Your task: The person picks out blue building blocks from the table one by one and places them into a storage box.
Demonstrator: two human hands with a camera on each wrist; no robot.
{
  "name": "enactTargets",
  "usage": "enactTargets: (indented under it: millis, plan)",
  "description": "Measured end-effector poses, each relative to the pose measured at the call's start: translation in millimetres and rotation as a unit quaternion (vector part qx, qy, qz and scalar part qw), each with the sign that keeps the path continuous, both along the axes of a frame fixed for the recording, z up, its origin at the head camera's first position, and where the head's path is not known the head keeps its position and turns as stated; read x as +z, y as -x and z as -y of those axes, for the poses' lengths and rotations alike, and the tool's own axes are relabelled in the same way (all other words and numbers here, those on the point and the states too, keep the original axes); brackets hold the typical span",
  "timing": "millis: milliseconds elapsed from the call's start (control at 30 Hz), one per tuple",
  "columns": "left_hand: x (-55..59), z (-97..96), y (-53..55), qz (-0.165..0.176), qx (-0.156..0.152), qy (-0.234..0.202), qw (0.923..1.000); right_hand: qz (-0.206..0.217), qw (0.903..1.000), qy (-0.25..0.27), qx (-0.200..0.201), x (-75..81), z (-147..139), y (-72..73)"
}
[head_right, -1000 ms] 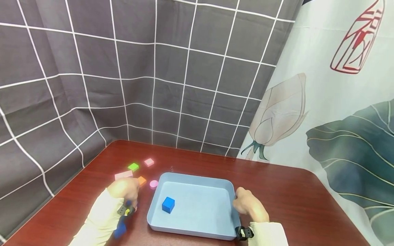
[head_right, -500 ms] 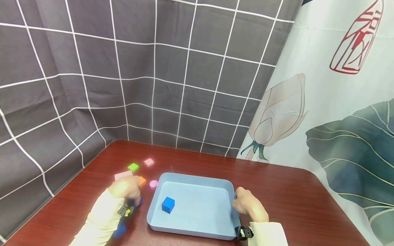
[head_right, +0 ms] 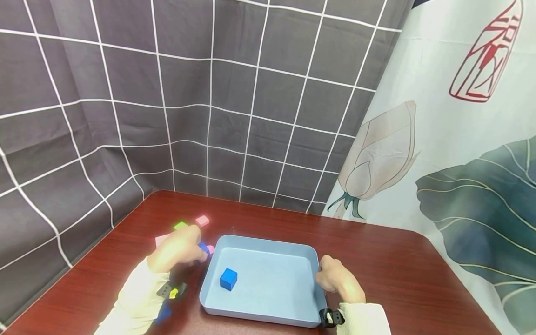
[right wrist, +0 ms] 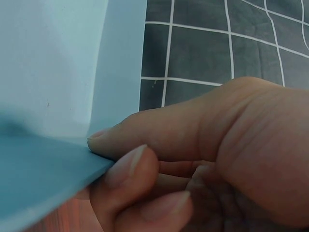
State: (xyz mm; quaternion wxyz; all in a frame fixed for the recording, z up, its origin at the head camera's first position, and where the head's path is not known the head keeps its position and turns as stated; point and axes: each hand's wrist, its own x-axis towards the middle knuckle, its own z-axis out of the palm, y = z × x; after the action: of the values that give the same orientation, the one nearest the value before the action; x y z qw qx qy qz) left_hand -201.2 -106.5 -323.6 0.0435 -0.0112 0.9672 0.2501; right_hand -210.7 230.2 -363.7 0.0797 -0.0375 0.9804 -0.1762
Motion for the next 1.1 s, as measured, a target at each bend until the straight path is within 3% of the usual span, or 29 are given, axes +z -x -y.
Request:
enactTargets:
  millis: [133, 300, 533, 700, 867, 1100]
  plan:
    - [0.1, -14.4, -6.2, -0.033, -0.03, -0.003, 0.999, 0.003, 1.0, -0.001, 0.0, 0.4, 1, 0.6]
    - [-5.4, -37.6, -15.8, -0.043, -0.088, -0.01, 0.9951, 0.01, 0.9999, -0.005, 0.0, 0.1, 1, 1.2]
    - [-20.7, -69.6, -29.1, -0.092, -0.179, 0.01, 0.9795, 0.008, 1.0, 0.0, 0.002, 0.0, 1, 0.7]
    - [-31.3, -84.8, -34.5, -0.11, -0.2, 0.039, 0.9728, 0.003, 1.0, 0.002, 0.003, 1.0, 0, 0.2]
    - [-39.7, -92.8, -37.4, -0.126, -0.203, 0.068, 0.9686, 0.013, 0.9999, -0.001, 0.006, 1.4, -1, 0.8]
    - [-47.9, -97.8, -38.8, -0.117, -0.216, 0.087, 0.9656, 0.012, 0.9998, 0.004, 0.014, 0.3, -2, 1.8]
